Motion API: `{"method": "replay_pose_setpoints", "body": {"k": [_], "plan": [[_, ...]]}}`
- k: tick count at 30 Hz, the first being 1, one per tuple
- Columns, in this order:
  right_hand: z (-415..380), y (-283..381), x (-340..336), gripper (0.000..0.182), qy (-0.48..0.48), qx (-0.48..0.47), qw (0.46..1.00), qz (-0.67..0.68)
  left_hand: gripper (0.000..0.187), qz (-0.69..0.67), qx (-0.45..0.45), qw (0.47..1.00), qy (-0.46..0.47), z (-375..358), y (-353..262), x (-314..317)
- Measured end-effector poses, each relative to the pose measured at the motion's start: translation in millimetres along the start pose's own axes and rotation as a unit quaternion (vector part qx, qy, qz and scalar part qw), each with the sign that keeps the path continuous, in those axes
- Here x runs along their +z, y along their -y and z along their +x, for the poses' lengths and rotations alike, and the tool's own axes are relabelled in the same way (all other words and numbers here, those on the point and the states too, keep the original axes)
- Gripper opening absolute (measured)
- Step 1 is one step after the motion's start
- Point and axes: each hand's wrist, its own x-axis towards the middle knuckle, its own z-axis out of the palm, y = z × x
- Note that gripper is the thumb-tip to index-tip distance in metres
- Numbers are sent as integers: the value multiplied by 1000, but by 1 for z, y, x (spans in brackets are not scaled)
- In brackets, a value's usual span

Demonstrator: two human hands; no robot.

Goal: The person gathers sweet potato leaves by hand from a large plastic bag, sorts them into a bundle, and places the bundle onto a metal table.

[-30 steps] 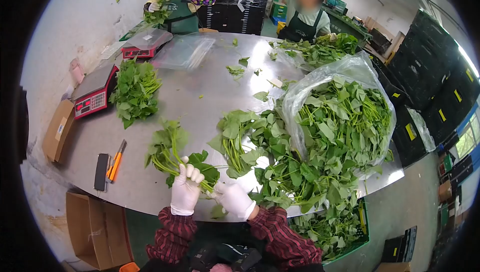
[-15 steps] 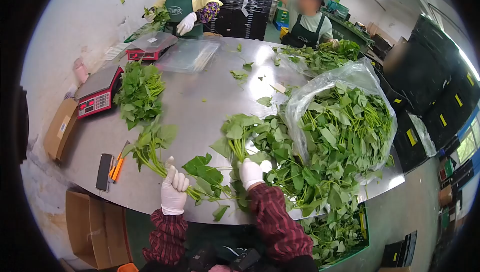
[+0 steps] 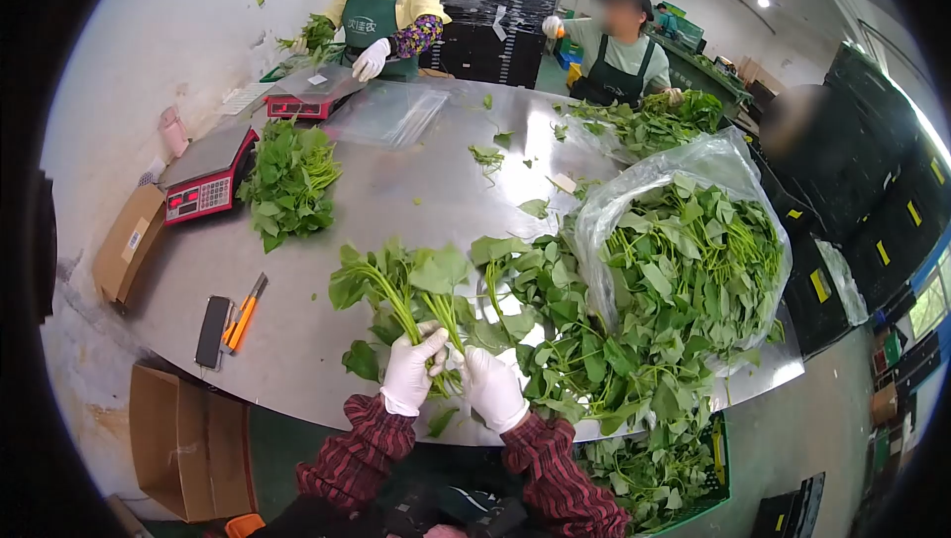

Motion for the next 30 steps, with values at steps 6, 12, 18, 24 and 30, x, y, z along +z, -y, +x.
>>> {"method": "replay_pose_setpoints", "body": {"k": [6, 12, 18, 24, 30], "plan": [[-6, 6, 1, 14, -101, -1, 989, -107, 13, 11, 19, 1000, -1, -9, 3, 6], [-3, 10, -19, 20, -90, 365, 854, 360, 7, -26, 46, 998, 21, -15, 1, 1], [-12, -44, -31, 42, -149, 293, 922, -205, 16, -44, 43, 996, 66, -14, -4, -18], [-2, 40, -27, 27, 97, 347, 841, 403, 20, -43, 23, 993, 107, -25, 9, -10], [0, -7, -25, 32, -79, 407, 887, 205, 22, -62, 95, 992, 57, -27, -16, -23]]}}
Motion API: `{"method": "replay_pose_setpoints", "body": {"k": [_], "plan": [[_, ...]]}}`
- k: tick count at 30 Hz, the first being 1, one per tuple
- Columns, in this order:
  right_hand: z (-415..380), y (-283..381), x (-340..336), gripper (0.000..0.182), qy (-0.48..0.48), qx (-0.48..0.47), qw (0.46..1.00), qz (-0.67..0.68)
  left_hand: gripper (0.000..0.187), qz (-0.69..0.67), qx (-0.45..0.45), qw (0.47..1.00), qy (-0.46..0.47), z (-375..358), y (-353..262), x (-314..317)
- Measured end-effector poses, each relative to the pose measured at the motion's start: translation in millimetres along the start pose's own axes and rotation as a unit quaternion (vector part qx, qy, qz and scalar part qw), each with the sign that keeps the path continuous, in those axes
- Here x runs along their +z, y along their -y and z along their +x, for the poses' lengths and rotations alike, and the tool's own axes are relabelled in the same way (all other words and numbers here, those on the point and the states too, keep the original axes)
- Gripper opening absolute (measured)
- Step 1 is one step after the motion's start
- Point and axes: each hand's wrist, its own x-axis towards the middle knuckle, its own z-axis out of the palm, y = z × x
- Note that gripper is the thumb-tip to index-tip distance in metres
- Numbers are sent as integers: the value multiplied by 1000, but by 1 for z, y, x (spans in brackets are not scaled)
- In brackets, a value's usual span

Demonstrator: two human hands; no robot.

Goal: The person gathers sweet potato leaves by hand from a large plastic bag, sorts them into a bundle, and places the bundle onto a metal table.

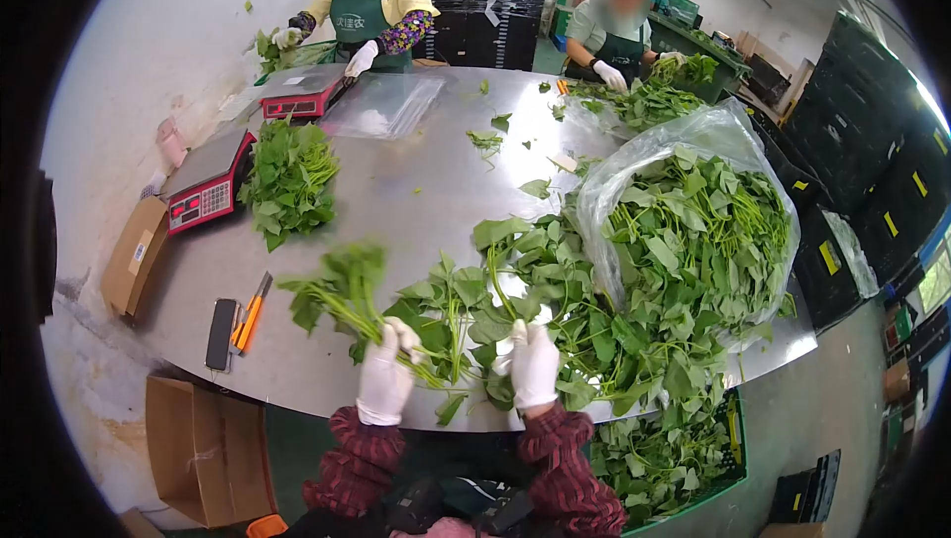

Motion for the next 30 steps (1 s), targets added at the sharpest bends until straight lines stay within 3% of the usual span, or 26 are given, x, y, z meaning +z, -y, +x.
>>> {"method": "replay_pose_setpoints", "body": {"k": [1, 2, 3, 4, 6, 8, 9, 10, 12, 16, 18, 22, 24, 26, 28, 29, 30], "plan": [[10, -21, 0, 40, -105, -100, 975, -171, 22, 7, 24, 1000, 6, 3, -5, -9], [16, -38, 1, 51, -205, -195, 899, -334, 23, 14, 49, 999, 14, 8, -9, -17], [15, -39, 3, 67, -203, -203, 896, -340, 22, 37, 66, 997, 7, 9, -14, -18], [4, -21, 7, 55, -133, -118, 933, -312, 22, 36, 65, 997, 7, 8, -16, -16], [-6, -36, 31, 49, -56, -210, 890, -400, 20, 36, 38, 999, -14, 5, -20, -13], [-11, -47, 61, 52, 71, -157, 913, -370, 17, 11, 24, 1000, -18, 3, -15, -14], [-11, -53, 70, 49, 98, -180, 899, -388, 15, 7, 17, 1000, -13, 3, -13, -16], [-8, -58, 79, 45, 102, -174, 896, -396, 14, 4, 11, 1000, -8, 2, -11, -18], [-5, -55, 75, 35, 137, -102, 953, -250, 11, -1, 16, 1000, -23, 2, -10, -22], [-17, -33, 63, 23, 101, -134, 979, -112, 8, 67, -18, 996, -55, -2, 2, -31], [-29, -13, 52, 19, 59, -277, 946, -158, 13, 104, -23, 992, -64, -3, 15, -23], [-40, -13, 49, 16, 102, -386, 907, -132, 19, 138, -63, 987, -56, -6, 26, -4], [-43, -14, 49, 16, 108, -380, 909, -133, 18, 119, -71, 989, -57, -6, 25, -5], [-46, -20, 52, 16, -7, -270, 959, -85, 17, 100, -81, 990, -57, -5, 21, -5], [-40, 4, 38, 18, -19, -39, 998, 45, 16, 102, -36, 990, -92, -3, 12, -5], [-23, -5, 31, 20, -41, -37, 991, 121, 17, 83, -20, 991, -101, -1, 8, -10], [1, -21, 18, 21, -62, -55, 996, 15, 15, 47, -15, 993, -106, 1, 5, -18]]}}
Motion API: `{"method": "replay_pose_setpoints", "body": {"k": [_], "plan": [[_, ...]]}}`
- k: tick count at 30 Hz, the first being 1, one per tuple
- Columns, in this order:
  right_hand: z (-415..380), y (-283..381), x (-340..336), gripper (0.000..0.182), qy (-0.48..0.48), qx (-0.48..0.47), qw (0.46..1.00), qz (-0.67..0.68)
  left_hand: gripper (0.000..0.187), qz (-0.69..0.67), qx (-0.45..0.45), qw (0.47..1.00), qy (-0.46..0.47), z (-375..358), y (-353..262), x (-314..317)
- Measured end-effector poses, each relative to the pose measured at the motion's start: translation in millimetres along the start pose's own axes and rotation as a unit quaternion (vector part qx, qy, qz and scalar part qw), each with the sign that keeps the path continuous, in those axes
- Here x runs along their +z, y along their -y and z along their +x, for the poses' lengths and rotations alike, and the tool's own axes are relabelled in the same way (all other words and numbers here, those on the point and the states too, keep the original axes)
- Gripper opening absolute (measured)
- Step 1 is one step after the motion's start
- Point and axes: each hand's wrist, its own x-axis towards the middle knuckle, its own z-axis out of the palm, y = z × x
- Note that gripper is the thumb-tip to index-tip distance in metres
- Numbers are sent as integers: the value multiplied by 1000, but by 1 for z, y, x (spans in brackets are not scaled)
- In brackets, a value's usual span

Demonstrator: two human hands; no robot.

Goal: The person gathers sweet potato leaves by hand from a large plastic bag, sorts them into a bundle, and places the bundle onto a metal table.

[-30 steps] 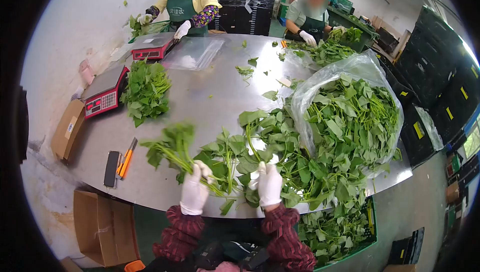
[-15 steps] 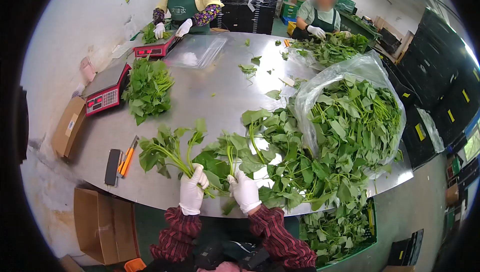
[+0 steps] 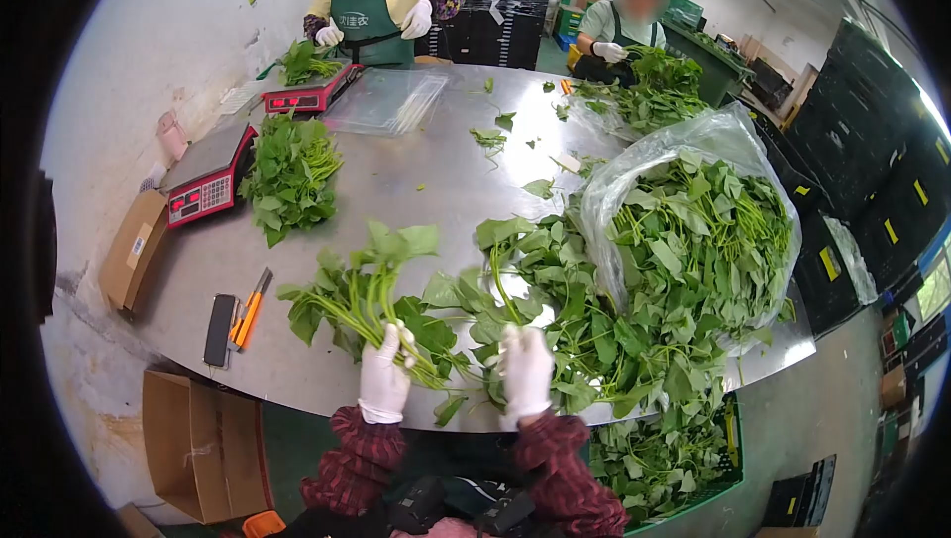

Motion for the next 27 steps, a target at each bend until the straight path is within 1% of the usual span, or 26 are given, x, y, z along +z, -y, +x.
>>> {"method": "replay_pose_setpoints", "body": {"k": [1, 2, 4, 6, 7, 8, 10, 11, 12, 14, 15, 16, 17, 18, 19, 20, 21, 22, 24, 26, 27], "plan": [[11, 10, -11, 24, -39, -20, 993, -110, 16, -8, 8, 1000, -3, 3, -3, -4], [28, -14, -15, 29, -172, -201, 915, -304, 17, -17, 14, 1000, -5, 5, -6, -6], [45, -8, -29, 30, -95, -84, 917, -379, 18, -29, 18, 999, 12, 1, -17, 3], [60, -24, -23, 31, 19, -138, 896, -421, 21, -34, -8, 998, -45, -4, -25, 16], [62, -22, -15, 32, 45, -175, 893, -413, 22, -21, -22, 999, -35, -6, -26, 15], [65, -29, -5, 30, 50, -191, 894, -403, 22, -22, -21, 999, -34, -5, -22, 10], [82, -57, 17, 32, -27, -277, 870, -407, 21, -95, -7, 994, 58, 1, -11, 0], [89, -70, 22, 28, -23, -284, 856, -431, 18, -74, 3, 997, 33, 0, -11, 8], [89, -66, 22, 28, -24, -286, 857, -429, 18, -73, 5, 997, 34, 1, -12, 5], [88, -58, 22, 22, -4, -279, 879, -388, 17, -75, 27, 992, 97, 4, -13, -8], [78, -41, 20, 13, -11, -277, 906, -321, 17, -75, 30, 992, 96, 10, -10, -17], [70, -30, 19, 13, -8, -278, 905, -322, 18, -94, 3, 989, 110, 14, -6, -26], [62, -22, 18, 11, -14, -314, 910, -269, 19, -113, -25, 985, 124, 17, -1, -34], [52, -11, 16, 9, -21, -348, 912, -215, 19, -113, -25, 986, 123, 16, -1, -28], [36, 9, 13, 7, 12, -317, 927, -201, 18, -69, -29, 994, 75, 15, 0, -14], [31, 6, 14, 9, 21, -353, 923, -153, 18, -25, -33, 999, 27, 14, 2, 0], [23, 8, 14, 10, 43, -371, 914, -156, 22, -32, -60, 998, 4, 14, 6, 11], [13, 16, 11, 11, 65, -389, 905, -160, 23, -32, -66, 997, 27, 12, 6, 22], [-1, 24, 6, 10, 93, -467, 856, -202, 23, -24, -74, 996, 42, 15, 14, 30], [-10, 29, 1, 10, 164, -465, 832, -253, 22, -16, -82, 995, 57, 17, 15, 34], [-10, 25, -1, 10, 164, -465, 832, -254, 22, -8, -77, 995, 59, 17, 14, 34]]}}
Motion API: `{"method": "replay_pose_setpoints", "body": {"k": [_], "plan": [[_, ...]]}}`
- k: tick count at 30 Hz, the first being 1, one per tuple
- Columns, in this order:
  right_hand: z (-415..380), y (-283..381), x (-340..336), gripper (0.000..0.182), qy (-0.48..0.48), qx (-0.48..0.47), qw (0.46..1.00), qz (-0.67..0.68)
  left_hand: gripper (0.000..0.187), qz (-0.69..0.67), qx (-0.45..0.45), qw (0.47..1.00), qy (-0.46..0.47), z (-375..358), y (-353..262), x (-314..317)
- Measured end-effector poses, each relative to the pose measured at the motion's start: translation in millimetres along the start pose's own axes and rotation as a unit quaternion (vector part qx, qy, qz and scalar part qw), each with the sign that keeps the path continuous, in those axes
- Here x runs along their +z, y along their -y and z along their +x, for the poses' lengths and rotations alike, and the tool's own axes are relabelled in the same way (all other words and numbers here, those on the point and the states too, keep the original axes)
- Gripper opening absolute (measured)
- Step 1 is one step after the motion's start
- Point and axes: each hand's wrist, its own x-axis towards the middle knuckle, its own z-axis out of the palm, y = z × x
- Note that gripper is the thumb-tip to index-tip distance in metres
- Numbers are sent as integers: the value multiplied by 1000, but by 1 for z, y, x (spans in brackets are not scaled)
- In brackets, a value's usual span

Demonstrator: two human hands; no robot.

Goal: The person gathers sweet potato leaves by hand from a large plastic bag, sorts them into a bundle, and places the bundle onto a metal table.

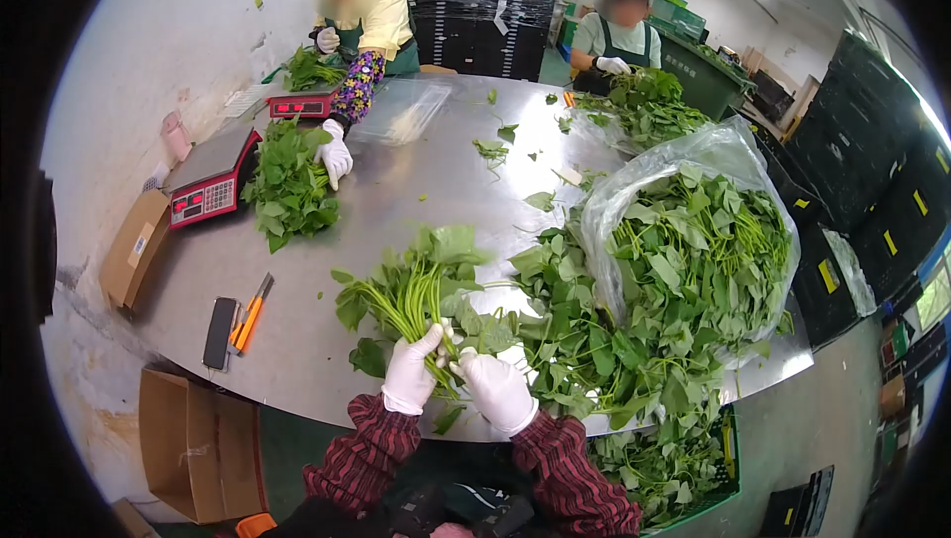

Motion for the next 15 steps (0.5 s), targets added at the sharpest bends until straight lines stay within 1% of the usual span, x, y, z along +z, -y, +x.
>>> {"method": "replay_pose_setpoints", "body": {"k": [1, 2, 3, 4, 5, 6, 7, 8, 9, 10, 11, 12, 13, 15], "plan": [[-4, -7, 1, 11, -40, -3, 999, -9, 21, 9, 5, 1000, 1, -1, -1, 0], [-9, -16, 2, 12, -80, -7, 997, -19, 21, 2, 10, 1000, 25, -2, -5, -3], [-17, -31, 2, 15, -92, 66, 993, -38, 21, 3, 10, 1000, 24, -4, -8, -4], [-21, -47, -1, 17, -75, 153, 981, -89, 21, -22, 6, 999, 23, -6, -12, -5], [-25, -59, -4, 19, -58, 238, 960, -139, 21, -46, 2, 999, 22, -8, -16, -7], [-22, -61, -12, 24, -55, 311, 936, -155, 24, -72, -16, 997, 36, -9, -18, -11], [-17, -62, -18, 29, -51, 382, 907, -170, 24, -71, -14, 997, 36, -10, -19, -13], [-14, -60, -23, 33, -72, 362, 914, -169, 24, -92, -22, 995, 40, -12, -18, -15], [-12, -54, -26, 33, -73, 363, 914, -168, 24, -112, -31, 992, 45, -14, -16, -16], [-9, -46, -25, 31, -95, 321, 942, -23, 24, -106, -35, 992, 53, -14, -13, -17], [-7, -36, -27, 32, -115, 273, 947, 121, 24, -106, -37, 992, 54, -16, -11, -16], [2, -16, -38, 37, -40, 320, 924, 207, 24, -118, -50, 989, 71, -17, -8, -14], [10, 3, -45, 36, 23, 365, 886, 284, 24, -129, -63, 986, 87, -19, -6, -11], [13, 15, -38, 33, 69, 280, 930, 229, 25, -132, -73, 985, 83, -23, -1, -8]]}}
